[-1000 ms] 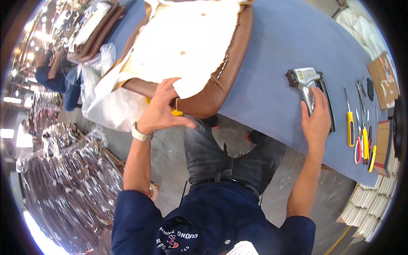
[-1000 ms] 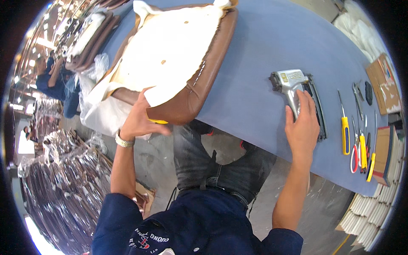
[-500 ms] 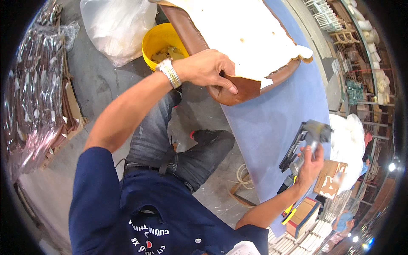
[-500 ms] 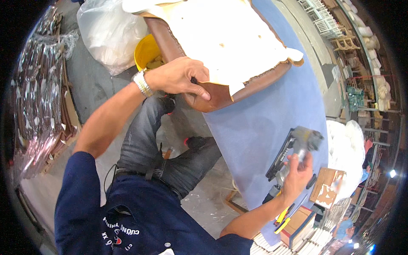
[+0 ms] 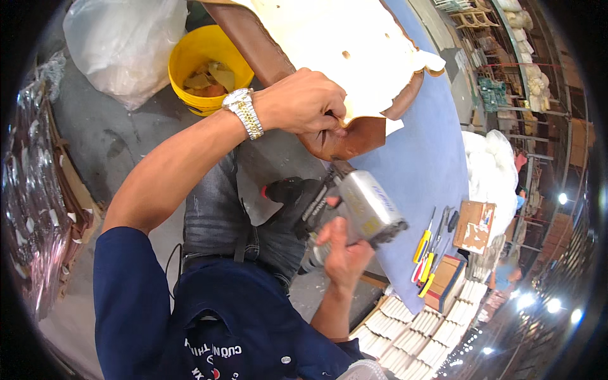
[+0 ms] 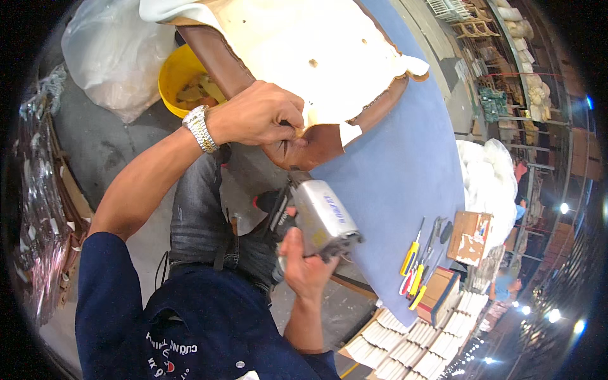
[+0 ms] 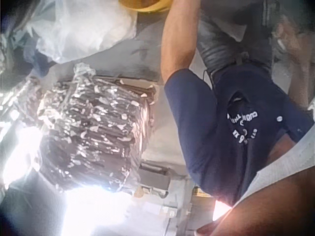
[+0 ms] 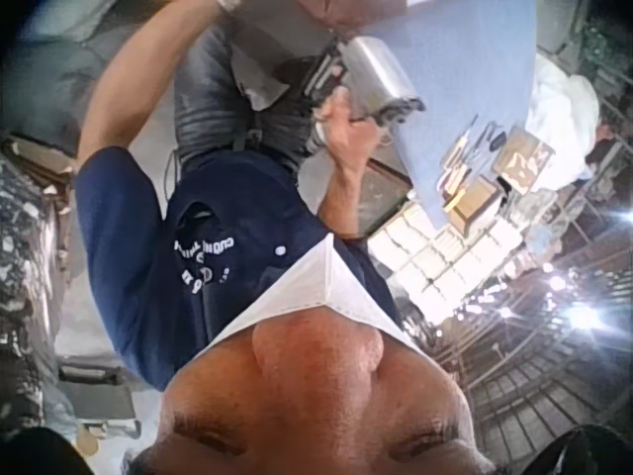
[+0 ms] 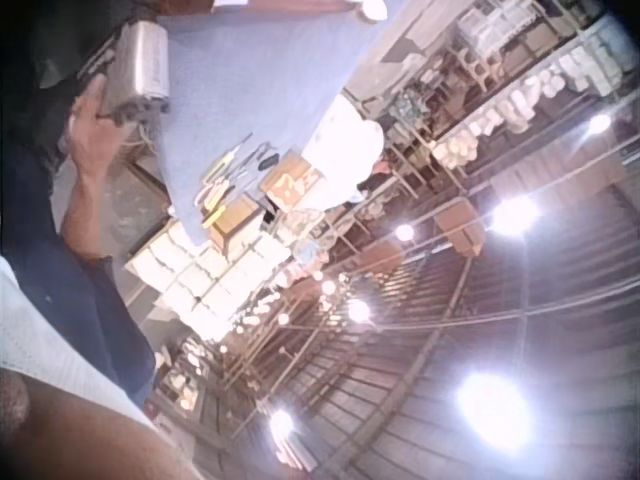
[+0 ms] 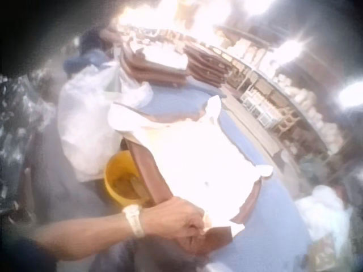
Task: The person staples fabric onto a curved furniture frame using a pneumatic staple gun and a yellow-handled tool. They repeatedly pull the fabric taut, fire staples along the edge, and use the tool to tuck and adjust the material. The person works around the perimeter of the frame, securing the fabric in place.
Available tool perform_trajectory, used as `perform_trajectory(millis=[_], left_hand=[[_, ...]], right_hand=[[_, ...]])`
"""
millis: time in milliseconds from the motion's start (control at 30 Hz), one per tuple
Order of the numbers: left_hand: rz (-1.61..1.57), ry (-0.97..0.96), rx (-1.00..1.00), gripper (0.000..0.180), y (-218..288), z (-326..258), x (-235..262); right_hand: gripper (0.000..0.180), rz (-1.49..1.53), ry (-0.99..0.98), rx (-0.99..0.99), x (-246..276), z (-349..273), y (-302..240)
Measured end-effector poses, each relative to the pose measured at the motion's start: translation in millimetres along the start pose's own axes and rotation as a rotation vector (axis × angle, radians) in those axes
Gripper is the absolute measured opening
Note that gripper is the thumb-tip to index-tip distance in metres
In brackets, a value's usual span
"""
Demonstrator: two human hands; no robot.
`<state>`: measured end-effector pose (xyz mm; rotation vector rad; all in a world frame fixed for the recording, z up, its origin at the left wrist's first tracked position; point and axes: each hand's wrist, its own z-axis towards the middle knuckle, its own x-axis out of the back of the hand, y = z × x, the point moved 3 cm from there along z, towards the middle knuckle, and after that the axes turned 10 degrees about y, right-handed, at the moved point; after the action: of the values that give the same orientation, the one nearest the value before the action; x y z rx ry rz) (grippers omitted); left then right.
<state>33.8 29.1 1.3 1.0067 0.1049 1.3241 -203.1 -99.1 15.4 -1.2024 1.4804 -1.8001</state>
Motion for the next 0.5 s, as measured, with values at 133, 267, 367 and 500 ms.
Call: perform_trajectory(millis=[133,267,367,500], left_hand=[[0.054,-0.038,-0.015,0.014,-5,9,-5],[0.096,-0.242,0.044,0.017,-5,24,1],[0.075,-0.200,0.026,0.017,-11,23,-4],[-0.003,-0.125,-0.002,0.017,-15,22,-3]], right_hand=[[0.051,0.113,0.092,0.011,-22,-6,12],[0.046,-0.050,0.079,0.142,-29,-8,9],[0.049,-0.268,0.061,0.273,-28,-6,17],[0.051,-0.475,0.092,0.324,-28,-13,22]])
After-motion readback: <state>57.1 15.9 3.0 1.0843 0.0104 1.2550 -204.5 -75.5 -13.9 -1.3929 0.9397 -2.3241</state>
